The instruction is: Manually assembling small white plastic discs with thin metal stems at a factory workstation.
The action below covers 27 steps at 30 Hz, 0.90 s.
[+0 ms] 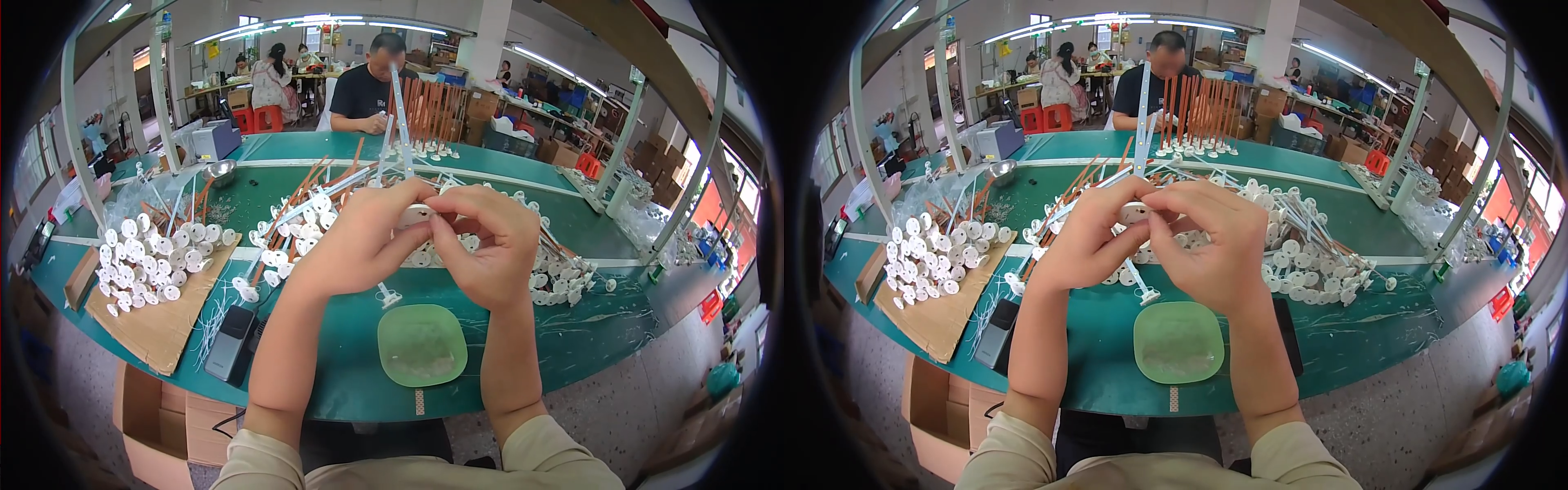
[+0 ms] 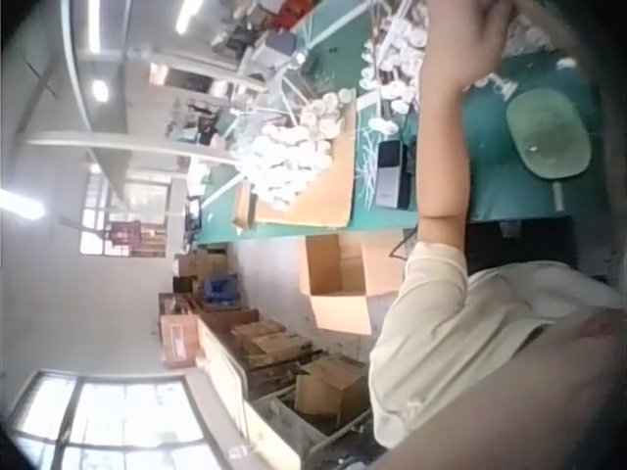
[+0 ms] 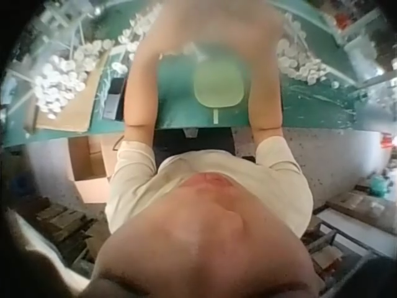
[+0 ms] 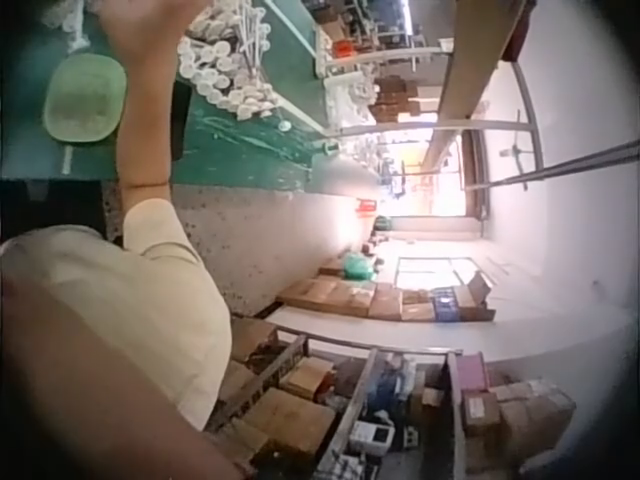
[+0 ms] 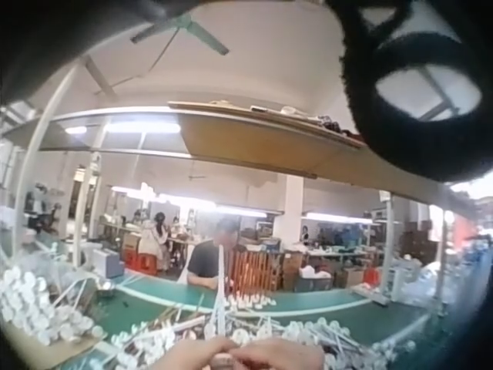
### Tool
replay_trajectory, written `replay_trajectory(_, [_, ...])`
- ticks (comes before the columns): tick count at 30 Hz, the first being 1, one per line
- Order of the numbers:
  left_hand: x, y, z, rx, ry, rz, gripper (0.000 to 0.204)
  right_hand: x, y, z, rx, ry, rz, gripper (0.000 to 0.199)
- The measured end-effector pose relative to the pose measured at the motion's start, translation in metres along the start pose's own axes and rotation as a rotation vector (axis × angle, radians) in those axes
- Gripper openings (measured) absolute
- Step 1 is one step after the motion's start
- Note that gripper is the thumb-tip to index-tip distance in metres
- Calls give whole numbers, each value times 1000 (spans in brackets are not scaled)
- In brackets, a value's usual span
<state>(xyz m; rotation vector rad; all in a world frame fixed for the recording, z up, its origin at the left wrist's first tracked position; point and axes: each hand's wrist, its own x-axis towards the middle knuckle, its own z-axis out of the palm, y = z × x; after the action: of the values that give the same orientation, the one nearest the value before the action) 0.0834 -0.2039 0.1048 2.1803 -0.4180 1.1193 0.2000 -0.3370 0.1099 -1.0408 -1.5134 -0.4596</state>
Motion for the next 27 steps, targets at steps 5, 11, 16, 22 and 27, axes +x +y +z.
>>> replay_trajectory(5, [-3,8,-4,73,-2,-12,23,-1,-2,4,-17,-24,3,23])
replay_trajectory(11, [-6,27,-14,245,-111,99,17,7,-9,-15,349,17,448,21])
replay_trajectory(16, [-3,59,-10,195,-543,92,25,-6,1,-7,405,-299,487,20])
replay_trajectory(22, [-18,49,-14,237,-450,-105,101,-60,40,-115,133,93,658,26])
replay_trajectory(27, [-23,47,-31,198,-252,-161,94,-170,103,-302,-1061,336,638,35])
